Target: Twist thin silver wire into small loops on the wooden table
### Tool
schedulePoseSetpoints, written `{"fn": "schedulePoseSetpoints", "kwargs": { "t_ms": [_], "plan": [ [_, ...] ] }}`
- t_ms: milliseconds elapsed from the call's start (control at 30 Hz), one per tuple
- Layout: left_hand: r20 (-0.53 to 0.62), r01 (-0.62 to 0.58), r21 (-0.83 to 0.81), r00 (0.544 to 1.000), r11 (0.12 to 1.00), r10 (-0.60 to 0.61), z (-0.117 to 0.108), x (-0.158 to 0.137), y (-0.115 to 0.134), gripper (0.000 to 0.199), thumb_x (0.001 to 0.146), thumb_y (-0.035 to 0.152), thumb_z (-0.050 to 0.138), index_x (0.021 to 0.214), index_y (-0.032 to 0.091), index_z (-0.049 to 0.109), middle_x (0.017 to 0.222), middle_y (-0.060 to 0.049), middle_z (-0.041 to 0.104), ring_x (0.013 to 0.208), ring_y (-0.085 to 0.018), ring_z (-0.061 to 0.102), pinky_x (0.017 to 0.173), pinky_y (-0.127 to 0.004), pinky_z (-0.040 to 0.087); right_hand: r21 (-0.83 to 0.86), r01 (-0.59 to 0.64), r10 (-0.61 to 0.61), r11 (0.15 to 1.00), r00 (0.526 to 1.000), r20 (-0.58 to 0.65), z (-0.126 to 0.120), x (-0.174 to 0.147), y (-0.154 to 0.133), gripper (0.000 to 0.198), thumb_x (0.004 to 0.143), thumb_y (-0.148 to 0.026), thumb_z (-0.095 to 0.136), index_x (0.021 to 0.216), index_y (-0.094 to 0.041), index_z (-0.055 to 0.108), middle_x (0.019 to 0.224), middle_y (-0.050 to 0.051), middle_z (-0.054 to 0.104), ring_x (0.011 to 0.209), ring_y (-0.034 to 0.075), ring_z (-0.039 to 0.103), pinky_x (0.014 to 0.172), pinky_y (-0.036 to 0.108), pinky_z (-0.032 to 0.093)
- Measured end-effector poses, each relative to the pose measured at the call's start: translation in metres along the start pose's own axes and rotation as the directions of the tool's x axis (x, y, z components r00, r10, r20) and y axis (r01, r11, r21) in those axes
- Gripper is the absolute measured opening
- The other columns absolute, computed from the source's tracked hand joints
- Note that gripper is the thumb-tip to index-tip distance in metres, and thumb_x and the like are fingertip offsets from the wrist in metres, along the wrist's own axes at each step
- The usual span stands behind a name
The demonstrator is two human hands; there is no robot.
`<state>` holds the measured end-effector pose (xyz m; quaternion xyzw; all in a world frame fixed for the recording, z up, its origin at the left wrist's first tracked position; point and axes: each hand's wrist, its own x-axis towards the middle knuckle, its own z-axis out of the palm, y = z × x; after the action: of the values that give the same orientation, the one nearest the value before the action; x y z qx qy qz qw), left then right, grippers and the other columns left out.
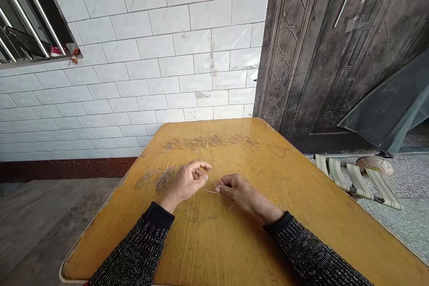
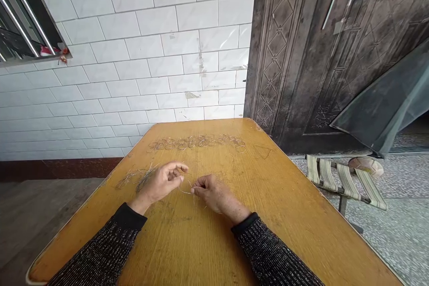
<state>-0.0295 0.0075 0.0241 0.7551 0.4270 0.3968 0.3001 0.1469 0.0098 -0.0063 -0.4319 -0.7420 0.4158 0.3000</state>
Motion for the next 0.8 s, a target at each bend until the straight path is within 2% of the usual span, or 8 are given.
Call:
{"fn": "schedulePoseSetpoints", "kwargs": {
  "t_ms": [67, 133, 300, 400, 567, 667, 800],
  "plan": [
    [0.033, -0.182, 0.248, 0.983, 0.952, 0.179, 0.0, 0.0, 0.0, 0.01, 0.071, 0.017, 0.056, 0.079, 0.019, 0.063, 0.084, -0.002, 0.062, 0.068, -0.011, 0.053, 0.06, -0.023, 0.04, -0.002, 0.01, -0.01, 1.0, 1.0, 0.002, 0.0, 0.0, 0.001, 0.024, 0.072, -0.027, 0.049, 0.053, -0.017, 0.037, 0.049, -0.006, 0.029, 0.046, 0.006, 0.024, 0.044, 0.021, 0.019],
    [0.096, -0.303, 0.413, 0.952, 0.859, 0.29, 0.001, 0.0, -0.002, 0.01, 0.076, 0.022, 0.055, 0.074, 0.019, 0.064, 0.074, -0.002, 0.062, 0.068, -0.013, 0.053, 0.063, -0.025, 0.039, -0.014, 0.0, 0.0, 1.0, 1.0, -0.003, 0.001, 0.0, 0.001, 0.025, 0.072, -0.027, 0.049, 0.053, -0.017, 0.037, 0.048, -0.006, 0.029, 0.046, 0.006, 0.024, 0.043, 0.021, 0.019],
    [0.217, -0.446, 0.633, 0.887, 0.632, 0.408, 0.0, -0.002, -0.006, 0.021, 0.083, 0.029, 0.047, 0.073, 0.019, 0.063, 0.064, -0.001, 0.059, 0.06, -0.012, 0.05, 0.066, -0.027, 0.039, -0.016, -0.034, 0.034, 0.999, 0.999, 0.001, 0.002, 0.0, 0.001, 0.023, 0.071, -0.028, 0.049, 0.053, -0.017, 0.04, 0.047, -0.006, 0.031, 0.044, 0.006, 0.026, 0.042, 0.021, 0.02],
    [0.274, -0.472, 0.693, 0.872, 0.545, 0.406, -0.003, -0.003, -0.005, 0.022, 0.085, 0.028, 0.044, 0.074, 0.019, 0.062, 0.065, -0.001, 0.059, 0.061, -0.013, 0.051, 0.059, -0.025, 0.036, 0.034, -0.041, 0.041, 0.999, 0.999, 0.016, 0.003, 0.001, 0.004, 0.023, 0.071, -0.03, 0.049, 0.054, -0.017, 0.041, 0.047, -0.006, 0.033, 0.044, 0.007, 0.028, 0.042, 0.021, 0.021],
    [0.267, -0.452, 0.763, 0.871, 0.462, 0.412, -0.002, -0.007, -0.001, 0.022, 0.085, 0.029, 0.045, 0.072, 0.018, 0.059, 0.065, -0.001, 0.058, 0.06, -0.013, 0.051, 0.053, -0.024, 0.031, 0.084, -0.022, 0.021, 0.996, 1.0, 0.013, 0.004, 0.003, 0.009, 0.023, 0.07, -0.032, 0.049, 0.053, -0.017, 0.042, 0.047, -0.006, 0.033, 0.043, 0.006, 0.028, 0.041, 0.021, 0.02],
    [0.231, -0.43, 0.78, 0.874, 0.455, 0.428, 0.001, -0.008, 0.0, 0.022, 0.084, 0.029, 0.046, 0.07, 0.018, 0.058, 0.063, -0.001, 0.058, 0.058, -0.012, 0.051, 0.052, -0.024, 0.03, 0.119, -0.009, 0.008, 0.993, 1.0, 0.007, 0.005, 0.003, 0.011, 0.024, 0.069, -0.034, 0.05, 0.053, -0.017, 0.042, 0.046, -0.006, 0.032, 0.042, 0.006, 0.027, 0.041, 0.021, 0.019],
    [0.173, -0.396, 0.777, 0.882, 0.489, 0.439, 0.005, -0.008, 0.0, 0.023, 0.084, 0.029, 0.046, 0.068, 0.018, 0.059, 0.06, 0.0, 0.057, 0.052, -0.011, 0.048, 0.049, -0.024, 0.028, 0.145, -0.007, 0.009, 0.989, 1.0, -0.01, 0.004, 0.004, 0.012, 0.027, 0.068, -0.036, 0.051, 0.051, -0.018, 0.039, 0.046, -0.007, 0.029, 0.042, 0.006, 0.025, 0.041, 0.021, 0.017]
  ]
}}
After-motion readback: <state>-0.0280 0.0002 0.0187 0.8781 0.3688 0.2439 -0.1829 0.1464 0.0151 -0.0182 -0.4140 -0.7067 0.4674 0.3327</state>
